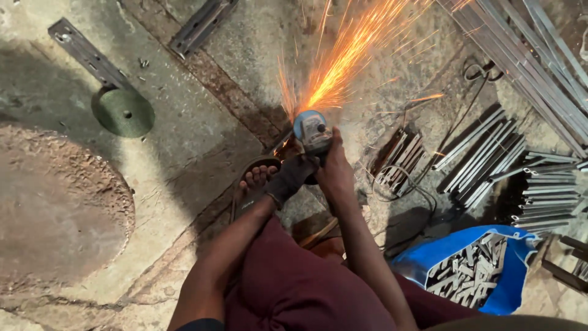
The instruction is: Grinding small metal brackets and parts using an angle grinder.
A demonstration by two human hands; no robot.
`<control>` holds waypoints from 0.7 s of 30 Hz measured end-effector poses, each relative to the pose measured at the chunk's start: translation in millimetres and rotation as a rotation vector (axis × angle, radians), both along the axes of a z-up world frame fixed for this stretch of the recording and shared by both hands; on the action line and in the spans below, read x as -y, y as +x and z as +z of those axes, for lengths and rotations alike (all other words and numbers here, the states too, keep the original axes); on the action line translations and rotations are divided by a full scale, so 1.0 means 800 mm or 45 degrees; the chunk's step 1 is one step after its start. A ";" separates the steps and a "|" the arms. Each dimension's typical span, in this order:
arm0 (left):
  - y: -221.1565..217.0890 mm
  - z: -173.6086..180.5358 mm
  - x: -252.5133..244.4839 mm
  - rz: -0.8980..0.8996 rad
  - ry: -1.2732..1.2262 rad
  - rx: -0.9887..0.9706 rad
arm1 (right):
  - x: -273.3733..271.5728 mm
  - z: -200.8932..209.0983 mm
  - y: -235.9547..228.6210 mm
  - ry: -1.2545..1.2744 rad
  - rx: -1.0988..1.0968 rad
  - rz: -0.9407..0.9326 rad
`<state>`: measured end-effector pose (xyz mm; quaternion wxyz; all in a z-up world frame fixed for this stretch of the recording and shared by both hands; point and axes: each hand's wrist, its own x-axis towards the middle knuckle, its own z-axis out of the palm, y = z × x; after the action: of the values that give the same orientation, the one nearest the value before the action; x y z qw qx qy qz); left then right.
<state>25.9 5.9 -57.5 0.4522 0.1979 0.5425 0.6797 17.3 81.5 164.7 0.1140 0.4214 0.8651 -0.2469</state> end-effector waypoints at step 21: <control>-0.020 0.058 -0.001 -0.389 -0.322 0.193 | -0.004 -0.012 0.031 0.080 0.191 -0.071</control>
<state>9.8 6.8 -11.3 0.6107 0.1679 0.5517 0.5426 41.9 85.0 155.5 0.1582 0.4660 0.8494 -0.1905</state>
